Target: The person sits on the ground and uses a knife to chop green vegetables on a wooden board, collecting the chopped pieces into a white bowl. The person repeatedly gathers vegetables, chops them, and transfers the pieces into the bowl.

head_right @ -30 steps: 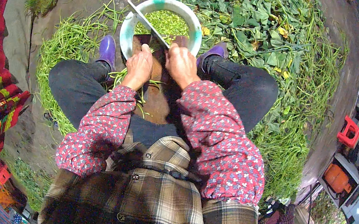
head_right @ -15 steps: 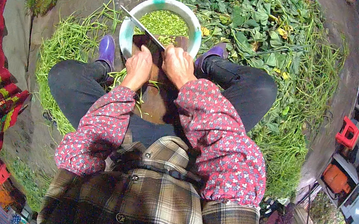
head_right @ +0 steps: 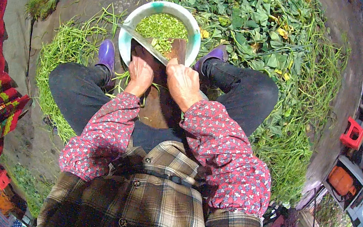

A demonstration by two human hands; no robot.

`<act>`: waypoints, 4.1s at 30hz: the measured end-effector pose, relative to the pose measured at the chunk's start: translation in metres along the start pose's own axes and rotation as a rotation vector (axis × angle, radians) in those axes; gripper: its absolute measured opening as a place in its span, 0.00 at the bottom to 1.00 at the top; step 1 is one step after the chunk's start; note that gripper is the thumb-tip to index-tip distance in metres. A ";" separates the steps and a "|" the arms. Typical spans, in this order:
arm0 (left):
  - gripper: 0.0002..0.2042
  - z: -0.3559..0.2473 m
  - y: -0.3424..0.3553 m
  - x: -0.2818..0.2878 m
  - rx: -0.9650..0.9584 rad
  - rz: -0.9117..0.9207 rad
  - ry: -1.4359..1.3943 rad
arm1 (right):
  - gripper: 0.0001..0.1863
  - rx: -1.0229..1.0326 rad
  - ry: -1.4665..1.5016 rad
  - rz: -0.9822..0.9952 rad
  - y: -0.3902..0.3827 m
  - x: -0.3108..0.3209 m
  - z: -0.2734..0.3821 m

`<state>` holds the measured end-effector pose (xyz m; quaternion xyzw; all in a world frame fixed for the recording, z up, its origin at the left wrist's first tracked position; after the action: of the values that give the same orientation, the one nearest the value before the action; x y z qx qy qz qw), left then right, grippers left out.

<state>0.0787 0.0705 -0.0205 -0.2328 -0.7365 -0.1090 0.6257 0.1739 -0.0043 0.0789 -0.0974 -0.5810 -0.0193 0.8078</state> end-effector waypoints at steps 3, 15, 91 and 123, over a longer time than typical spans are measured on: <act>0.22 0.004 -0.007 0.005 -0.048 -0.134 -0.173 | 0.04 0.023 -0.026 -0.022 0.000 -0.006 0.008; 0.17 0.010 -0.020 0.019 -0.053 -0.304 -0.334 | 0.02 0.012 0.038 0.048 0.003 -0.007 -0.001; 0.11 0.003 -0.009 0.034 -0.218 -0.467 -0.703 | 0.08 0.046 0.118 0.020 0.023 -0.016 -0.023; 0.11 0.009 -0.009 0.030 -0.205 -0.404 -0.601 | 0.07 0.076 0.168 0.032 0.035 -0.012 -0.013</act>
<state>0.0633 0.0726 0.0080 -0.1656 -0.9037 -0.2301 0.3208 0.1873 0.0268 0.0593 -0.0740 -0.5097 0.0078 0.8571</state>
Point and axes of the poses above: each hand's wrist, its own y-axis towards the middle knuckle, its own x-axis out of the back of the hand, z = x × y, the point moved 6 cm from there along y, towards the middle knuckle, and after that the axes turned 8 degrees about x, right-handed, at the moved point
